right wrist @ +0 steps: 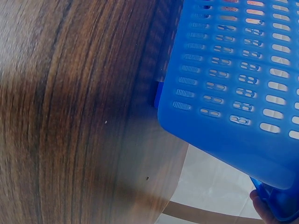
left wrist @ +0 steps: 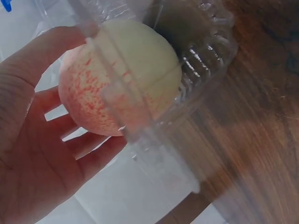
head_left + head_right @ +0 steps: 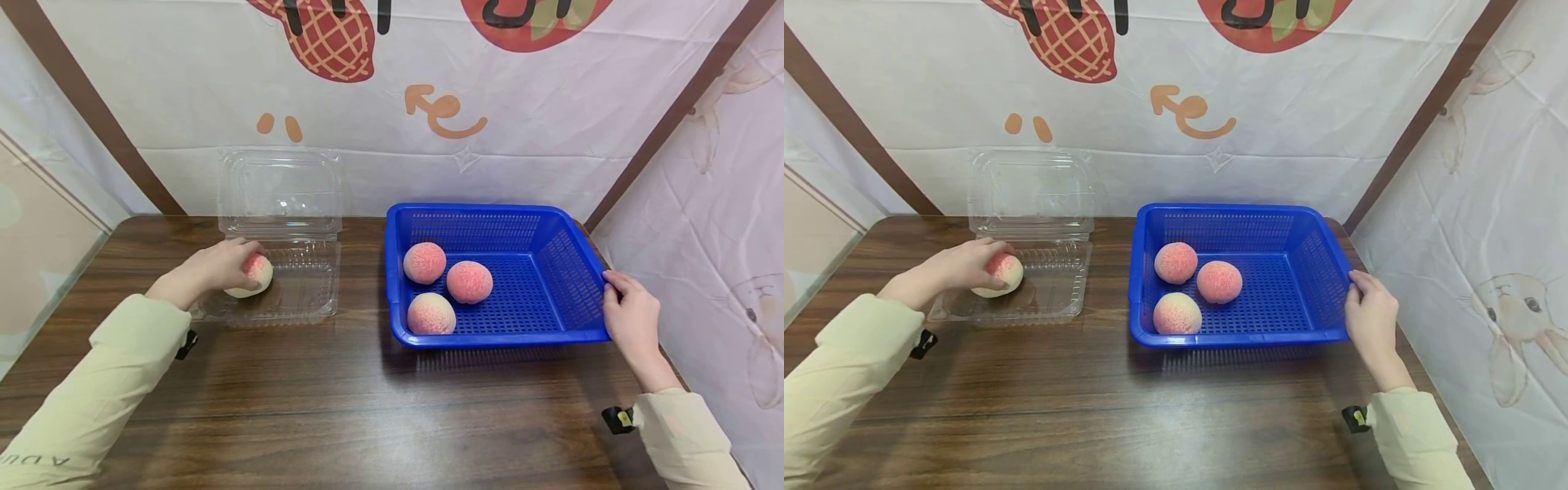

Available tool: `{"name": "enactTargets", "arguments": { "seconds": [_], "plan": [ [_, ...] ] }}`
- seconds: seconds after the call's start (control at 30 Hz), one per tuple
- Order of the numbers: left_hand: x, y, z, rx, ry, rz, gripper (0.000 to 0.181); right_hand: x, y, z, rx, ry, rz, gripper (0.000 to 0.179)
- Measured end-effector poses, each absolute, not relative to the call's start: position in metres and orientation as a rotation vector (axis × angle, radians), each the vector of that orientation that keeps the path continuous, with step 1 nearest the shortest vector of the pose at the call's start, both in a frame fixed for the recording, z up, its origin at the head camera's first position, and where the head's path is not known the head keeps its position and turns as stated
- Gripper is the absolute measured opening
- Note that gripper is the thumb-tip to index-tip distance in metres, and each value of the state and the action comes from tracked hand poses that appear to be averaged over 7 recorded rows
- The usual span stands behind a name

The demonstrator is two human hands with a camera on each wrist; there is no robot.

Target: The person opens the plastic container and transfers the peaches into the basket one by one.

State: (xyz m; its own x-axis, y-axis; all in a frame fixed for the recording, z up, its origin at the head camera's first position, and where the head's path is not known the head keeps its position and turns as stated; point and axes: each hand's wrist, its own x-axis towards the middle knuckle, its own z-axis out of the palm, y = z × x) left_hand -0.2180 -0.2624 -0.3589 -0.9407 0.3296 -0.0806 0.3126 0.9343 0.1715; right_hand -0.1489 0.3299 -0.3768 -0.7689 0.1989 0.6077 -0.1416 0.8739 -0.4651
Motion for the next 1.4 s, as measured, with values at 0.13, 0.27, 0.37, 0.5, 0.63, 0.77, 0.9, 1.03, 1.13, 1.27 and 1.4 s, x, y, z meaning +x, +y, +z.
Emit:
{"name": "enactTargets", "arguments": {
  "seconds": [0.13, 0.27, 0.37, 0.5, 0.63, 0.77, 0.9, 1.03, 1.13, 1.27, 1.4],
  "plan": [
    [-0.217, -0.263, -0.364, 0.527, 2.966, 0.244, 0.061, -0.149, 0.330, -0.377, -0.038, -2.357, 0.650, 0.024],
    [-0.215, -0.263, -0.370, 0.565, 2.941, 0.267, 0.066, -0.149, 0.330, -0.376, -0.044, -2.360, 0.655, 0.025],
    [-0.214, -0.263, -0.372, 0.599, 2.930, 0.294, 0.069, -0.149, 0.330, -0.377, -0.043, -2.358, 0.655, 0.025],
    [-0.214, -0.262, -0.375, 0.650, 2.938, 0.312, 0.068, -0.149, 0.331, -0.377, -0.040, -2.354, 0.655, 0.025],
    [-0.215, -0.263, -0.377, 0.672, 2.938, 0.320, 0.067, -0.149, 0.331, -0.377, -0.037, -2.355, 0.653, 0.025],
    [-0.216, -0.263, -0.378, 0.674, 2.934, 0.319, 0.065, -0.149, 0.331, -0.377, -0.032, -2.352, 0.650, 0.025],
    [-0.217, -0.263, -0.376, 0.685, 2.934, 0.311, 0.063, -0.149, 0.330, -0.377, -0.021, -2.342, 0.654, 0.024],
    [-0.217, -0.262, -0.375, 0.707, 2.934, 0.284, 0.060, -0.150, 0.330, -0.378, -0.013, -2.332, 0.653, 0.024],
    [-0.219, -0.261, -0.372, 0.712, 2.933, 0.248, 0.062, -0.150, 0.331, -0.379, -0.010, -2.327, 0.653, 0.024],
    [-0.220, -0.258, -0.367, 0.725, 2.942, 0.219, 0.063, -0.150, 0.331, -0.379, -0.006, -2.327, 0.652, 0.024],
    [-0.220, -0.255, -0.362, 0.743, 2.944, 0.226, 0.059, -0.150, 0.331, -0.378, -0.010, -2.331, 0.656, 0.024]
  ]
}}
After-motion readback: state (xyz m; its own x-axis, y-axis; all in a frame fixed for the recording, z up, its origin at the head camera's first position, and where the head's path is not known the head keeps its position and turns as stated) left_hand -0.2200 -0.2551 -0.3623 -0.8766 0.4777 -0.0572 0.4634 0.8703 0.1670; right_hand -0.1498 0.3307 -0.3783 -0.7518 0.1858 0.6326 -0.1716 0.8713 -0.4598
